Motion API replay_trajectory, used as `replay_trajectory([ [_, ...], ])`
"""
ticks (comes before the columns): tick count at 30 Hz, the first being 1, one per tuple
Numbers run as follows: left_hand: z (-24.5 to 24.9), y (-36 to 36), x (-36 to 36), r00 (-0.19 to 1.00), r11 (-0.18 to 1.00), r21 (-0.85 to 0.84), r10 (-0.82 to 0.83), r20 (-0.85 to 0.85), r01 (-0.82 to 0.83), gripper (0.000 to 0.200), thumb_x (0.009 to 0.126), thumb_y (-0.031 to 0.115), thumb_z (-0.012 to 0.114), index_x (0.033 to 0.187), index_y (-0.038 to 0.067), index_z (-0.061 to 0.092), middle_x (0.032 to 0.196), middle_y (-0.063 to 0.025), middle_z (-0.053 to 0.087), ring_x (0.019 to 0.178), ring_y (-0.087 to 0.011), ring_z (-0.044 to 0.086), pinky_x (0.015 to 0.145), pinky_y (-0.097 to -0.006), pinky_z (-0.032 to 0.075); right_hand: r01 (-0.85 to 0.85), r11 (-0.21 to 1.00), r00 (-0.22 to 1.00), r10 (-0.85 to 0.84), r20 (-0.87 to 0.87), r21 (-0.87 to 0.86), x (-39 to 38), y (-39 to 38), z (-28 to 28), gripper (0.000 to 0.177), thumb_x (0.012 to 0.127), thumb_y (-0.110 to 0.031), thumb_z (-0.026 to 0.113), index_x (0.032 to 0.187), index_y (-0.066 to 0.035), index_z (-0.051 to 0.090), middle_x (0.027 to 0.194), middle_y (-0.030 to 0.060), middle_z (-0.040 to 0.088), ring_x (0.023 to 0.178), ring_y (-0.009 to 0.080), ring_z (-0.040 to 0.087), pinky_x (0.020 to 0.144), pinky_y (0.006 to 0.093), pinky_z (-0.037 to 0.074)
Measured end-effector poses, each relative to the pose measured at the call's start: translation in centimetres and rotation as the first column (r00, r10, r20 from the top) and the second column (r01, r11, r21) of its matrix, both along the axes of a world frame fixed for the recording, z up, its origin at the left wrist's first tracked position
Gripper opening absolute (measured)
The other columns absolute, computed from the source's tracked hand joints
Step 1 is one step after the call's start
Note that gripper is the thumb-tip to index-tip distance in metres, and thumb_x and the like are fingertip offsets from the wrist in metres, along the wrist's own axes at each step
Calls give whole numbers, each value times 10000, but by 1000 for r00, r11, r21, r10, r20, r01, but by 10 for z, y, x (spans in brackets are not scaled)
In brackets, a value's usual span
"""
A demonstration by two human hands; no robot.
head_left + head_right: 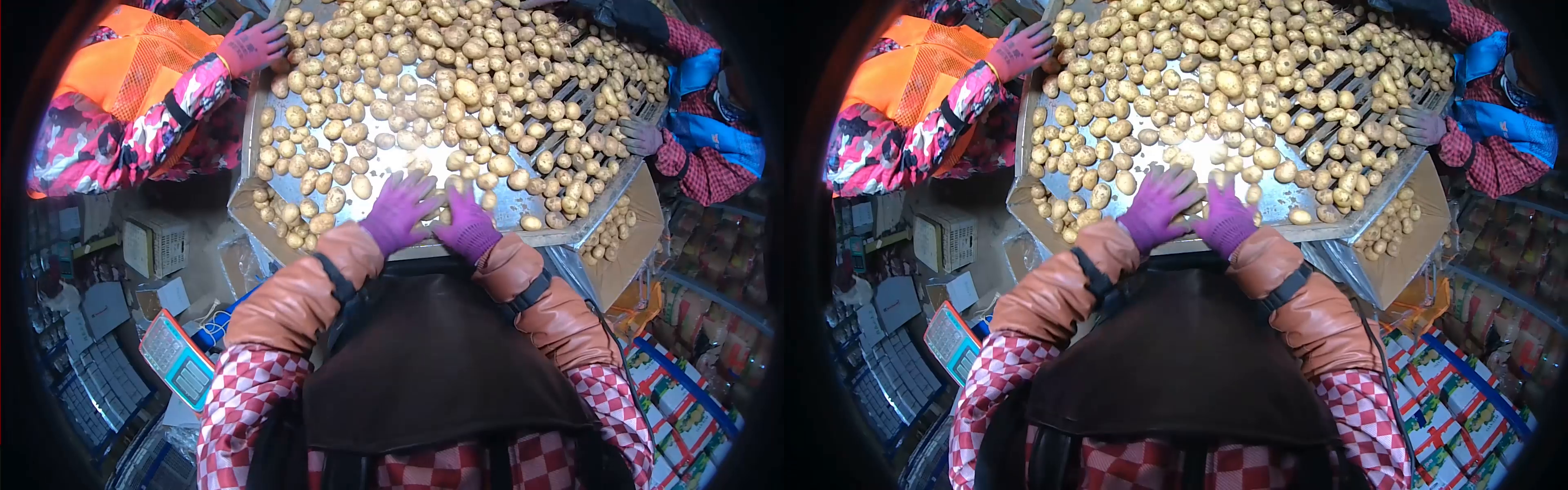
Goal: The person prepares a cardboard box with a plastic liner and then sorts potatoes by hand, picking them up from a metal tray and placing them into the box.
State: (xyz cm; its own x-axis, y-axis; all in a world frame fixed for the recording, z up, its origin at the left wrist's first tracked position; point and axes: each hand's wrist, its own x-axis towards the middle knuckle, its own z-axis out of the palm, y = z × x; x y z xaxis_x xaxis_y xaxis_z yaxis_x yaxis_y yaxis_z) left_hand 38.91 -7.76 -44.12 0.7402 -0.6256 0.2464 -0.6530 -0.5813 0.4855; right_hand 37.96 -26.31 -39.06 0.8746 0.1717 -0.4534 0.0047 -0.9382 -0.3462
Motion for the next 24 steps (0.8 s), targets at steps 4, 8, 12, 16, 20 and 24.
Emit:
replay_trajectory([
  [4, -27, 48, 43, 966, 961, 125, 254, -54, -245, 723, 639, 504, 763, 1253, 167, 582, 1409, -149, 453, 1321, -389, 362, 1088, -548, 265, 151, 777, 981, -40, -192, 611, 11, -3, -17, 650, 859, -257, 673, 1415, -31, 424, 1122, 119, 582, 906, 179, 595, 796, 311, 488],
  [8, -14, 87, 42, 872, 840, 250, 489, 31, -481, 456, 728, 355, 697, 1115, 124, 629, 1319, -131, 529, 1208, -386, 485, 1021, -499, 367, 310, 580, 945, -102, -310, 753, 2, -29, -25, 471, 930, -177, 607, 1360, -17, 497, 982, 33, 599, 785, 88, 538, 714, 239, 464],
  [12, -7, 29, 80, 788, 822, -30, 555, 266, -569, 422, 743, 178, 681, 1162, 163, 630, 1316, -110, 525, 1216, -363, 472, 1002, -524, 351, 452, 347, 875, -352, -333, 822, 6, -54, -38, 411, 951, -120, 568, 1330, 28, 509, 1153, 98, 625, 1014, 139, 597, 901, 263, 479],
  [16, -2, -53, 142, 877, 868, 133, 469, 101, -479, 580, 762, 177, 682, 1313, 273, 529, 1389, -137, 467, 1233, -373, 484, 999, -492, 405, 499, 255, 845, -357, -400, 828, 11, -59, -25, 417, 923, -51, 567, 1331, 14, 513, 1274, 121, 583, 1180, 171, 546, 1017, 285, 420],
  [20, 16, -44, 163, 837, 866, 322, 472, -278, -382, 456, 759, 210, 698, 1203, 191, 594, 1154, -144, 602, 1045, -331, 593, 898, -406, 486, 599, 114, 775, -334, -537, 793, 14, -82, -15, 456, 951, -105, 540, 1366, 60, 446, 1260, 165, 580, 1150, 231, 566, 1000, 301, 447],
  [24, 65, -41, 116, 556, 877, -154, 146, -818, -456, 532, 867, 371, 668, 1317, 114, 548, 1143, -193, 631, 1050, -320, 627, 958, -363, 469, 703, -484, 586, -22, -810, 521, 17, -79, 1, 550, 989, -117, 446, 1505, -108, 255, 1398, 190, 445, 1220, 277, 514, 977, 315, 469],
])
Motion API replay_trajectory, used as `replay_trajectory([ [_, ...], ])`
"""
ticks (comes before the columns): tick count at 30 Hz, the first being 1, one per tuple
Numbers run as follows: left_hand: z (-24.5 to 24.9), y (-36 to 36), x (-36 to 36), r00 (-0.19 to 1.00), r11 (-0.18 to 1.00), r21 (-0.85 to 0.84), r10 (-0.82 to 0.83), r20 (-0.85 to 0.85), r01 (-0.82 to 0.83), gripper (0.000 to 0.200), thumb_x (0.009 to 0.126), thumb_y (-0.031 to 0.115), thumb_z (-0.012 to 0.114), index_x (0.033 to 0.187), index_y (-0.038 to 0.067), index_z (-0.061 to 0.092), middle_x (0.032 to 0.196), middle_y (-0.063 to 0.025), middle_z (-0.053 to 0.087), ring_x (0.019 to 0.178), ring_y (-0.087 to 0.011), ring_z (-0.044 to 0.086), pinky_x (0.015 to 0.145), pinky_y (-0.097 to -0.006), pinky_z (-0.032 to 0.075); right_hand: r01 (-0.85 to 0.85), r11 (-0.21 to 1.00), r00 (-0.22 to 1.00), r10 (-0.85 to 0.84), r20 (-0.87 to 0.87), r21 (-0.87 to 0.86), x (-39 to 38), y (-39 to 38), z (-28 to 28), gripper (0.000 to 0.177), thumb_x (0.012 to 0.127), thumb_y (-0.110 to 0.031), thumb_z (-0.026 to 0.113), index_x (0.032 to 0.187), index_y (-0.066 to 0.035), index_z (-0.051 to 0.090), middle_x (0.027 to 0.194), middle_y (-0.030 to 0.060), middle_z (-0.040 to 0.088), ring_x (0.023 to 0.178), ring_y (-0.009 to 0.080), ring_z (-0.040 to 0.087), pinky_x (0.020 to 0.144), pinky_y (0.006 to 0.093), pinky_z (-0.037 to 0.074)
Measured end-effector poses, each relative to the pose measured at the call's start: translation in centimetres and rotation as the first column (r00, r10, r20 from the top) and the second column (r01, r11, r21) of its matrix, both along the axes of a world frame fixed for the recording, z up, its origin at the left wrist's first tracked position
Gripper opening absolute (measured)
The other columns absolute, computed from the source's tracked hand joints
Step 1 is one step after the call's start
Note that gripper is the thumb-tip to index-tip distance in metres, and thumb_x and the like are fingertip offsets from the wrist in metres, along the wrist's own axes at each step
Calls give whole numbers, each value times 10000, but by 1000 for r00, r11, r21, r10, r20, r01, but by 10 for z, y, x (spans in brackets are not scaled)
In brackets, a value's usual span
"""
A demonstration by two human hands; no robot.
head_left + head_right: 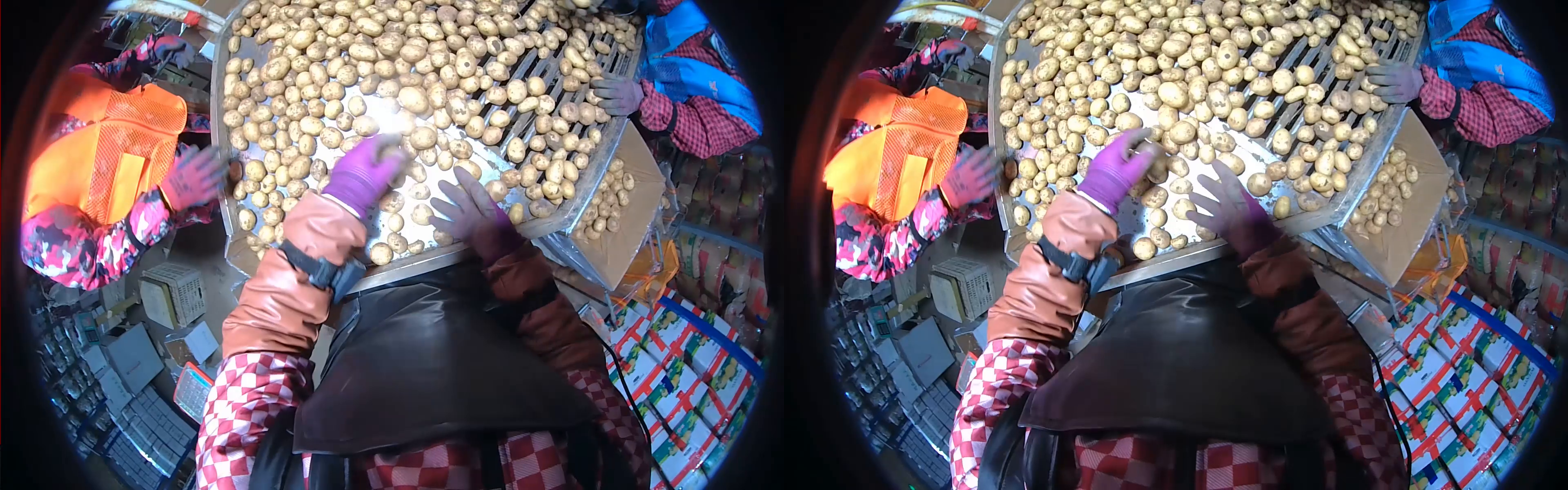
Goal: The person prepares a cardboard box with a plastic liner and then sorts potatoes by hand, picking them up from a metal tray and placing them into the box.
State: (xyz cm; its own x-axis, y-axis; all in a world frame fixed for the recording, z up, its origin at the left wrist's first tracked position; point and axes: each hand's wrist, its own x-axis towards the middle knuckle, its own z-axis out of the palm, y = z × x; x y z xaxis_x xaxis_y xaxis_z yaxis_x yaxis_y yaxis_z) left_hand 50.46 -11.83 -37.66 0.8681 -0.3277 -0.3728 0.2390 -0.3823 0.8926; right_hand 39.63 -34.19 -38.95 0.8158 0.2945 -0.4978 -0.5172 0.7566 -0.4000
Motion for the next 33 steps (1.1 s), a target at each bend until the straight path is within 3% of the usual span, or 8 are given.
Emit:
replay_trajectory([
  [2, 30, -22, 8, 949, 956, 230, -233, 211, 184, 562, 892, 428, 626, 1353, 124, 521, 1158, -219, 626, 1094, -338, 612, 966, -379, 467, -156, 833, 874, 366, 318, -530, -2, -1, -35, 549, 993, -125, 422, 1511, -159, 245, 1463, 174, 356, 1298, 308, 430, 964, 340, 482],
  [8, -49, -87, 79, 941, 759, 651, -221, 257, 1, 748, 792, 298, 703, 1443, 221, 343, 1178, -259, 594, 1044, -426, 612, 879, -494, 503, 37, 988, 999, -37, -3, -148, 8, 0, -7, 461, 987, -238, 480, 1427, -121, 406, 1394, 123, 437, 1178, 258, 495, 848, 288, 493],
  [18, -61, -30, 68, 972, 898, -374, 221, -75, -233, 745, 730, -6, 712, 1395, 107, 395, 1033, -115, 617, 913, -225, 643, 818, -345, 557, 262, 951, 964, -250, -90, 164, 2, -12, -33, 425, 1020, -287, 438, 1410, -125, 398, 1387, 107, 471, 1258, 333, 465, 951, 364, 457],
  [24, -20, -12, -13, 995, 851, -519, 33, -92, -76, 794, 750, 35, 746, 1432, 112, 347, 1116, -127, 590, 966, -231, 624, 828, -359, 545, 185, 975, 964, -155, -216, 125, 7, 2, -5, 471, 1020, -438, 387, 1379, -134, 421, 1389, 138, 465, 1260, 342, 456, 1020, 452, 422],
  [26, 16, -22, -40, 977, 970, -198, -169, -127, 142, 772, 778, 121, 730, 1448, 163, 350, 1085, -114, 623, 921, -218, 647, 830, -330, 529, 146, 988, 944, -124, -307, 50, 4, 22, 14, 519, 1009, -490, 380, 1382, -130, 405, 1364, 158, 482, 1241, 325, 481, 1045, 479, 407],
  [29, 41, -50, -71, 864, 791, 383, -503, -39, 477, 833, 807, 410, 700, 1480, 115, 308, 981, -219, 676, 913, -313, 678, 836, -379, 518, -202, 963, 921, 124, 369, 181, -18, 31, -61, 543, 983, -512, 416, 1364, -126, 436, 1318, 144, 510, 1170, 303, 533, 990, 503, 443],
  [31, 37, -47, -78, 846, 766, 430, -534, 9, 479, 776, 834, 443, 676, 1461, 105, 367, 938, -181, 693, 845, -274, 685, 779, -369, 527, -32, 940, 970, 111, 217, -340, -30, 33, -15, 550, 981, -517, 412, 1350, -111, 451, 1280, 142, 540, 1105, 308, 569, 942, 457, 481],
  [33, 28, -33, -74, 941, 926, 174, -321, -104, 335, 697, 862, 424, 659, 1425, 90, 423, 926, -149, 694, 806, -220, 673, 756, -337, 526, 36, 972, 963, 28, -268, 233, -29, 14, -12, 574, 982, -523, 401, 1352, -86, 440, 1248, 153, 559, 1071, 309, 588, 912, 420, 504],
])
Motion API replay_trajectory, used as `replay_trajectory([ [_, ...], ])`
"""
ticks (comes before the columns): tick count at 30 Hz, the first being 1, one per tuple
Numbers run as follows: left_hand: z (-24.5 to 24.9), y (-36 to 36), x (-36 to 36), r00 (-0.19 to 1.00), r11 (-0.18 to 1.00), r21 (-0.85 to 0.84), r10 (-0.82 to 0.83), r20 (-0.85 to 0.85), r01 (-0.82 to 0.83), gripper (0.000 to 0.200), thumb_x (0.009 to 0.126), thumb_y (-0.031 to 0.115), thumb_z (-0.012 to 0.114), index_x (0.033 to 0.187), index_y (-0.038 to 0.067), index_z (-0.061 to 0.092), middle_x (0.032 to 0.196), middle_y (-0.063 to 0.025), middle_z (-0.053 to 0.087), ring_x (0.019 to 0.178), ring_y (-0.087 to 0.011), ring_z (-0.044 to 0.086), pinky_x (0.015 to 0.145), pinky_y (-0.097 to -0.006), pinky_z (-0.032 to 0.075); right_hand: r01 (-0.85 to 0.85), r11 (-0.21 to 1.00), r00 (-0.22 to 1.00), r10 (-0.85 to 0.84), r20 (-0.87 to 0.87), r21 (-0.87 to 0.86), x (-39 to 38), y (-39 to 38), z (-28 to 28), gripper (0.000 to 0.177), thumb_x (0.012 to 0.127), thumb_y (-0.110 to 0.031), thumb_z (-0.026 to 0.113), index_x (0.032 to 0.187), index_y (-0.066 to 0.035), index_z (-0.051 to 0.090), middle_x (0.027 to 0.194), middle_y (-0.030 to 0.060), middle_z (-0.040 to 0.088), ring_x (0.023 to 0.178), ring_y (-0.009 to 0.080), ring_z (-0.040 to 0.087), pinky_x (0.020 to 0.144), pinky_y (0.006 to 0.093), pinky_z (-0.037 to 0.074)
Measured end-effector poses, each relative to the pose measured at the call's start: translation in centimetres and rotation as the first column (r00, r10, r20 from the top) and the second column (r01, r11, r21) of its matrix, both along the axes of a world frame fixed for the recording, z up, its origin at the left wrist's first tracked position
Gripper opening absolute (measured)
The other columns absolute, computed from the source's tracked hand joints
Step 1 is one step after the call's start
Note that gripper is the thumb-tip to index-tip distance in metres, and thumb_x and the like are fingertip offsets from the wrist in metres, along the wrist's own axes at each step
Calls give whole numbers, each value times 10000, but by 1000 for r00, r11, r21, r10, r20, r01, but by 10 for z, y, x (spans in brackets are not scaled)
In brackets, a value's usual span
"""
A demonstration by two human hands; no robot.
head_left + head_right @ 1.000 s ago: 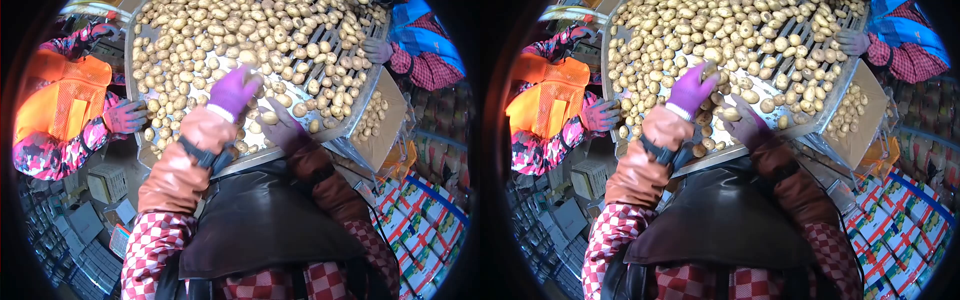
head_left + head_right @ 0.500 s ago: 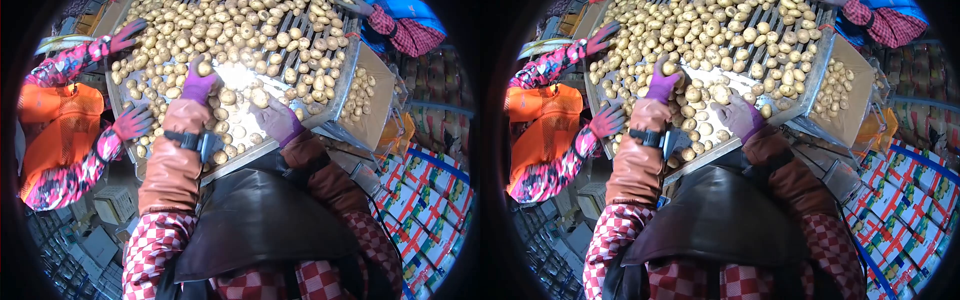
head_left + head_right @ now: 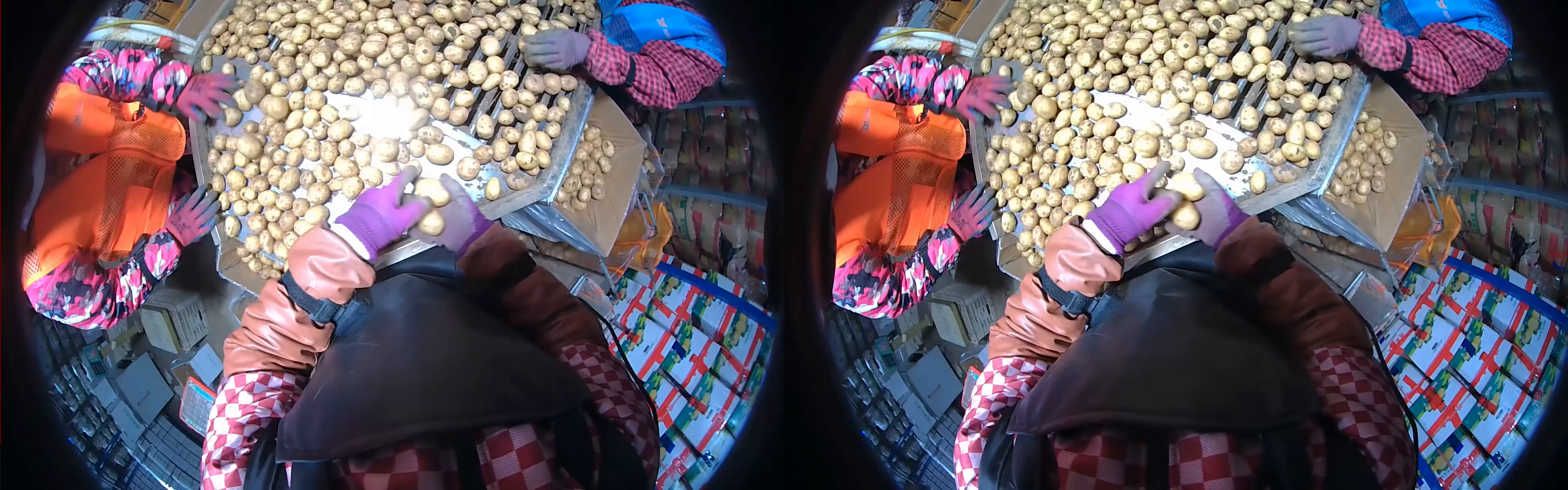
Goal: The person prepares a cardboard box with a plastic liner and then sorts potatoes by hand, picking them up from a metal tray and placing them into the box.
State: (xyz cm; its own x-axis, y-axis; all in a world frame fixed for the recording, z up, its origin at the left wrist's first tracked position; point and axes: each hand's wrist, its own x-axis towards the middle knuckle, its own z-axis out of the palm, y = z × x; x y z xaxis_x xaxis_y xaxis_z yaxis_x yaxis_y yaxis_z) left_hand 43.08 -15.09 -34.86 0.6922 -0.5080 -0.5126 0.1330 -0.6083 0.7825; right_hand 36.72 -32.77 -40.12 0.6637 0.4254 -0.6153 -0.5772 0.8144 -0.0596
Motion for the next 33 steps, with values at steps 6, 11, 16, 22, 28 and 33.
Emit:
replay_trajectory([
  [6, -50, 83, 12, 840, 875, 0, 465, 278, -484, 454, 892, 317, 620, 1278, 80, 585, 993, -153, 700, 911, -259, 679, 813, -350, 523, 608, 788, 752, -610, 250, 96, -26, -135, 13, 666, 947, -537, 420, 1291, 32, 445, 1234, 217, 529, 1135, 342, 539, 953, 446, 483],
  [11, -91, 121, 56, 705, 782, 399, 72, 705, -479, 700, 797, 455, 675, 1415, 207, 459, 1464, -199, 401, 1364, -405, 328, 1095, -555, 254, 690, 724, 697, -671, 254, 21, -48, -190, 8, 811, 940, -616, 420, 1454, 2, 312, 1478, 248, 362, 1380, 380, 355, 1112, 521, 334],
  [16, -106, 117, -6, 649, 892, 411, -201, 733, -187, 567, 790, 393, 650, 1325, 234, 552, 1437, -124, 428, 1331, -474, 328, 1069, -587, 286, 376, 826, 925, -305, 228, -420, -16, -92, 15, 669, 972, -490, 471, 1436, -18, 368, 1421, 203, 456, 1242, 341, 515, 1044, 485, 421],
  [22, -116, 179, -66, 775, 975, -66, 210, 596, -213, 387, 810, 90, 568, 1189, 123, 637, 1265, -130, 594, 1234, -387, 500, 1066, -465, 381, 63, 441, 840, 461, 286, -895, 20, -25, 3, 458, 960, -140, 537, 1386, 4, 450, 1301, 150, 558, 1163, 237, 571, 992, 320, 460],
  [28, -110, 182, -103, 789, 771, -303, 608, 88, -560, 377, 881, 51, 527, 1245, 61, 624, 1329, -162, 554, 1338, -274, 424, 1128, -366, 294, 708, -272, 174, 962, -213, -652, 51, 22, -33, 477, 833, -311, 643, 1298, -225, 580, 1462, 106, 417, 1350, 391, 351, 1093, 560, 283],
  [33, -95, 185, -107, 747, 707, -296, 664, -32, -642, 375, 881, 22, 520, 1247, 6, 602, 1288, -157, 575, 1238, -244, 515, 1061, -334, 377, 663, -521, 424, 853, -304, -538, 105, 25, -60, 520, 846, -324, 625, 1344, -224, 516, 1501, 75, 373, 1356, 382, 335, 1076, 588, 266],
])
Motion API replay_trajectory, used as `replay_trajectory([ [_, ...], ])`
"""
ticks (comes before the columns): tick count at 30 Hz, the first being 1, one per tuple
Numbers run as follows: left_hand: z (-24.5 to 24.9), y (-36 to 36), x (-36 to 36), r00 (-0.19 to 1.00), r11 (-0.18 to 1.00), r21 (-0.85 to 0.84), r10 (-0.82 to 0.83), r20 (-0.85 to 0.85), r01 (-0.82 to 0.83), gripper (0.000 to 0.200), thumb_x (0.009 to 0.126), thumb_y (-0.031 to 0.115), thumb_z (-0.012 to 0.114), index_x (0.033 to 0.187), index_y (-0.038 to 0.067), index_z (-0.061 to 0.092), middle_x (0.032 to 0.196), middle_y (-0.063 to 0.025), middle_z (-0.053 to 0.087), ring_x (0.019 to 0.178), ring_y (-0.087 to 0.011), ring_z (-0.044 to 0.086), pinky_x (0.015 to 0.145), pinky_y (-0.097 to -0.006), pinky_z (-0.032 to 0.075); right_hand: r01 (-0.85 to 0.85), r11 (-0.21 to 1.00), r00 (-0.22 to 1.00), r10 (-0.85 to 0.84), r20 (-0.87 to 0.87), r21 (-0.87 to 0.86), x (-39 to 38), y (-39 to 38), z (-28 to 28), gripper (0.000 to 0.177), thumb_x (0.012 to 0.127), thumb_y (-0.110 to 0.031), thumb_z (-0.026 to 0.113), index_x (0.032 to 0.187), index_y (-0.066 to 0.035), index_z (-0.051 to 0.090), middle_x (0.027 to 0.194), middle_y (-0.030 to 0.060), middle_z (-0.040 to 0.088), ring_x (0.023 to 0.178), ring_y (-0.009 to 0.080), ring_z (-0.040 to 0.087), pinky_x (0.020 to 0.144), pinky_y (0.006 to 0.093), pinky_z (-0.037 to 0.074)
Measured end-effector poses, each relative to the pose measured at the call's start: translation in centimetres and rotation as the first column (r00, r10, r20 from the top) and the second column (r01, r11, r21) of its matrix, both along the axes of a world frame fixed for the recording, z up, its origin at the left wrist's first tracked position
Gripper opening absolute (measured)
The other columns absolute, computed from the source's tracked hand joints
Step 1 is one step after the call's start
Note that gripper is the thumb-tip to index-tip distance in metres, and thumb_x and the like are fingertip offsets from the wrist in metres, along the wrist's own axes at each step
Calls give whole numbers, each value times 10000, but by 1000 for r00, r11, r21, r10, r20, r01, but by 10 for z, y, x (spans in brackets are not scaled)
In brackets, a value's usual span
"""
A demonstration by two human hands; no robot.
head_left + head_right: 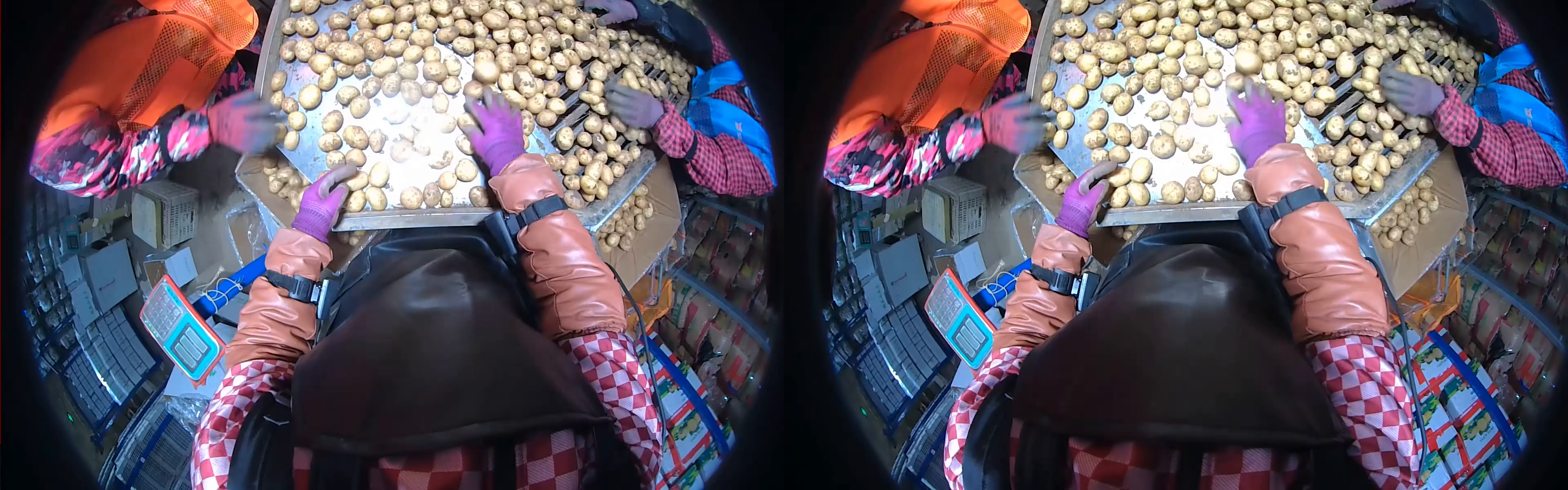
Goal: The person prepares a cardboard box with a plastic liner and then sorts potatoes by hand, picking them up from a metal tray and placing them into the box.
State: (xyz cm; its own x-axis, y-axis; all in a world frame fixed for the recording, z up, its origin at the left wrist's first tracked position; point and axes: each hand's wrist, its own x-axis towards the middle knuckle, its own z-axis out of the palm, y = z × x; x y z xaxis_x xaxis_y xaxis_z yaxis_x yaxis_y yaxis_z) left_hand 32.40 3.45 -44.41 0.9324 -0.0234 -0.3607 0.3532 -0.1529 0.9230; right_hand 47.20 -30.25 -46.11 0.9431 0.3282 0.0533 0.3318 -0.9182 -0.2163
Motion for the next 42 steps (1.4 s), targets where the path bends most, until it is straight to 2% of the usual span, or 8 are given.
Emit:
replay_trajectory([
  [2, 9, -1, -3, 997, 998, -14, 63, -46, -64, 374, 882, 13, 519, 1248, -12, 592, 1277, -145, 582, 1220, -227, 525, 1050, -328, 388, 89, 994, 974, -100, 205, 60, -9, 6, 21, 469, 848, -330, 628, 1304, -231, 579, 1350, 128, 541, 1240, 360, 482, 1036, 497, 358],
  [4, 0, 2, -11, 997, 996, 30, 80, -1, -80, 380, 883, 7, 526, 1259, -23, 576, 1273, -139, 585, 1204, -214, 533, 1039, -322, 394, 186, 899, 947, -57, -315, 396, -34, 6, 38, 386, 859, -349, 627, 1219, -212, 643, 1158, 129, 655, 1062, 330, 610, 928, 422, 466],
  [17, 11, -95, 64, 605, 844, 535, -409, 683, -33, 296, 799, 116, 614, 1089, 57, 634, 1095, -158, 640, 1057, -394, 567, 974, -472, 424, -327, 939, 826, 232, -514, -101, -103, 44, 33, 234, 832, -266, 616, 998, -105, 655, 890, 151, 681, 853, 328, 665, 731, 440, 526],
  [26, 0, -37, 52, 697, 486, 873, -637, 330, 31, 590, 723, 306, 687, 1279, 166, 546, 1291, -102, 529, 1273, -351, 415, 1044, -528, 310, 69, 940, 867, 110, -487, 335, -99, 18, 34, 299, 775, -181, 694, 1066, -128, 655, 868, 111, 661, 819, 249, 658, 715, 362, 527],
  [30, 3, -21, 11, 840, 571, 815, -391, 376, -99, 475, 714, 234, 678, 1164, 104, 601, 1221, -133, 560, 1131, -384, 511, 937, -499, 413, 875, 206, 360, 330, -873, 439, -89, -28, 71, 401, 883, -148, 627, 1255, -28, 538, 1014, 97, 633, 904, 195, 625, 841, 311, 514],
  [35, 8, -63, 25, 741, 648, 759, -479, 470, -62, 444, 739, 247, 674, 1160, 122, 607, 1228, -138, 560, 1168, -386, 481, 997, -520, 372, 842, -455, 531, 602, -596, 290, -73, -49, 75, 384, 954, -200, 570, 1298, -40, 508, 1116, 151, 599, 974, 289, 613, 833, 381, 541],
  [39, -12, -57, 37, 646, 586, 807, -644, 409, 73, 478, 757, 252, 667, 1204, 113, 576, 1290, -140, 522, 1205, -386, 451, 983, -529, 364, 822, 124, 529, 191, -827, 555, -20, -32, 104, 338, 943, -94, 554, 1274, -32, 533, 1011, 96, 647, 730, 142, 625, 583, 229, 518],
  [42, 1, -28, 38, 876, 410, 911, -456, 157, 50, 533, 739, 277, 699, 1239, 149, 567, 1265, -126, 537, 1240, -382, 429, 1033, -523, 323, 194, 661, 972, -29, -234, 725, 8, -53, 60, 405, 821, 3, 538, 1221, -37, 596, 1125, 157, 620, 919, 267, 604, 727, 325, 503],
])
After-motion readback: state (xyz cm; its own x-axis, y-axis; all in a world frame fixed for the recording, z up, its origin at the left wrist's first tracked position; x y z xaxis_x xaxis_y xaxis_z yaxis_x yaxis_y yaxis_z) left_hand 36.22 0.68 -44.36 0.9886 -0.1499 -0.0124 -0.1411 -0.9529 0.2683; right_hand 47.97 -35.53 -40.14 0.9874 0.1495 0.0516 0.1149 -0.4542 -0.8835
